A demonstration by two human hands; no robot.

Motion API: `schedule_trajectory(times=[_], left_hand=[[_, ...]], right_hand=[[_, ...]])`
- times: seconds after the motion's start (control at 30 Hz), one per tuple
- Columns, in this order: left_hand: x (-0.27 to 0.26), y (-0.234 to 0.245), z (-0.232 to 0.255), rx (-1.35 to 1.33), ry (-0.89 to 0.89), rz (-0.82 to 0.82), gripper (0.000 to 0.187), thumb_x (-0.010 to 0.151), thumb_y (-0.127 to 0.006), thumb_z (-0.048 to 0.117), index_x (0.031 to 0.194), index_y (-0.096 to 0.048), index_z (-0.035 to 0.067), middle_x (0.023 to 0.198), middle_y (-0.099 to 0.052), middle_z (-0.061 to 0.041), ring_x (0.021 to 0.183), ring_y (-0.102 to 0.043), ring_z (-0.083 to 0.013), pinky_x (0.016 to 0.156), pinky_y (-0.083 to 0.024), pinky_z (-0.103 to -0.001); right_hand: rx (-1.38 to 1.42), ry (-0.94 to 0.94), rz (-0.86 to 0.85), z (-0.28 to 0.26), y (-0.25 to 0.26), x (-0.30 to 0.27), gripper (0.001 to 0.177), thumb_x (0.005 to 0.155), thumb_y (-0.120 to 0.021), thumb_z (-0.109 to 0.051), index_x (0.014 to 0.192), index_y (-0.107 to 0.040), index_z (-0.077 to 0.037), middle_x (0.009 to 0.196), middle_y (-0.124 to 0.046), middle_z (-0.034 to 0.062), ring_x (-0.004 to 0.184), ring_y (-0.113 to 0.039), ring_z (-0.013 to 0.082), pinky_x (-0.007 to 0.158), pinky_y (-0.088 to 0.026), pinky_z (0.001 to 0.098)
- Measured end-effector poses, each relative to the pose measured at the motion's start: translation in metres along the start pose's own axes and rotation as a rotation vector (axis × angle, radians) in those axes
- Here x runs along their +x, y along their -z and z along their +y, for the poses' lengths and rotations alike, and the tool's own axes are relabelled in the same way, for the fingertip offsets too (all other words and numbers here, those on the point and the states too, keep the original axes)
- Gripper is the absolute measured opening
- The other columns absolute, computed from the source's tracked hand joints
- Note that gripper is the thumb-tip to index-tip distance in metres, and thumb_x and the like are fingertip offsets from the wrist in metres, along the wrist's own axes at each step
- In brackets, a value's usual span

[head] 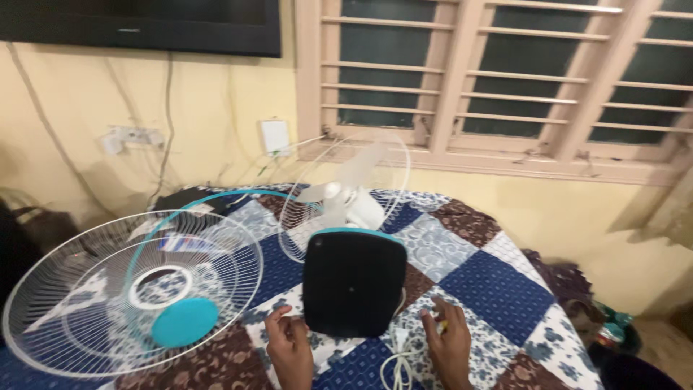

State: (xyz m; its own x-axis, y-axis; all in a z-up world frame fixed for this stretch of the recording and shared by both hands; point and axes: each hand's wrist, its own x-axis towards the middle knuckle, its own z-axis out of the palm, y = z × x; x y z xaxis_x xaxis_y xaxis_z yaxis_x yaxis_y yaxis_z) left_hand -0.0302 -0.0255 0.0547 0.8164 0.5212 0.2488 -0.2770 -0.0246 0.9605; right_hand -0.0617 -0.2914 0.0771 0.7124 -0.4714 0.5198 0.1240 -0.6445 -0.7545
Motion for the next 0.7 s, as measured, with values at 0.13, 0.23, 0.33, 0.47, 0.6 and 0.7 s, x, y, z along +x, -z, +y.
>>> schedule_trajectory(times=[0.13,0.23,0.33,0.47,0.6,0.7], left_hand=[[0.018,0.028,-0.001,0.115,-0.283,0.125,0.023,0.095,-0.061,0.007,0.117,-0.061,0.001,0.092,-0.07,-0.012,0.084,-0.069,-0.0205,0.067,-0.054,-0.032],[0.031,0.038,-0.001,0.152,-0.34,0.081,0.022,0.094,-0.064,0.007,0.115,-0.061,0.001,0.098,-0.071,-0.014,0.089,-0.071,-0.0233,0.076,-0.055,-0.034],[0.04,0.042,-0.001,0.198,-0.206,-0.009,0.031,0.089,-0.064,0.009,0.118,-0.062,0.002,0.101,-0.072,-0.013,0.091,-0.072,-0.0215,0.071,-0.057,-0.034],[0.041,0.041,-0.003,0.373,-0.114,-0.249,0.034,0.091,-0.065,0.018,0.124,-0.064,0.007,0.114,-0.073,-0.013,0.101,-0.073,-0.0268,0.083,-0.058,-0.039],[0.034,0.047,-0.005,0.513,-0.296,-0.469,0.041,0.089,-0.071,0.022,0.127,-0.064,0.008,0.119,-0.072,-0.018,0.112,-0.069,-0.0354,0.096,-0.053,-0.044],[0.03,0.047,0.0,0.52,-0.317,-0.476,0.043,0.089,-0.071,0.019,0.13,-0.062,0.008,0.119,-0.07,-0.018,0.114,-0.066,-0.0369,0.098,-0.049,-0.046]], right_hand=[[0.213,0.063,-0.076,-0.039,-0.027,-0.003,0.067,0.08,-0.08,-0.02,0.139,-0.052,-0.003,0.121,-0.063,0.0152,0.102,-0.064,0.0259,0.072,-0.055,0.0398],[0.346,0.195,-0.072,-0.055,-0.045,-0.005,0.08,0.079,-0.081,-0.018,0.145,-0.039,0.001,0.136,-0.054,0.0204,0.118,-0.058,0.0302,0.087,-0.051,0.0408],[0.483,0.162,-0.128,-0.056,-0.066,-0.006,0.085,0.08,-0.082,-0.02,0.148,-0.034,0.002,0.137,-0.053,0.0233,0.122,-0.057,0.032,0.099,-0.047,0.0399],[0.35,-0.1,-0.162,-0.041,-0.084,-0.016,0.077,0.079,-0.082,-0.024,0.143,-0.044,-0.001,0.122,-0.066,0.0198,0.11,-0.067,0.0282,0.095,-0.052,0.0381],[0.404,-0.368,-0.265,-0.026,-0.095,-0.009,0.074,0.087,-0.082,-0.02,0.149,-0.047,0.001,0.115,-0.072,0.0262,0.088,-0.063,0.0499,0.079,-0.052,0.0548],[0.466,-0.056,-0.201,-0.023,-0.097,-0.006,0.069,0.082,-0.079,-0.02,0.138,-0.044,0.003,0.118,-0.067,0.0178,0.106,-0.066,0.0261,0.093,-0.05,0.0373]])
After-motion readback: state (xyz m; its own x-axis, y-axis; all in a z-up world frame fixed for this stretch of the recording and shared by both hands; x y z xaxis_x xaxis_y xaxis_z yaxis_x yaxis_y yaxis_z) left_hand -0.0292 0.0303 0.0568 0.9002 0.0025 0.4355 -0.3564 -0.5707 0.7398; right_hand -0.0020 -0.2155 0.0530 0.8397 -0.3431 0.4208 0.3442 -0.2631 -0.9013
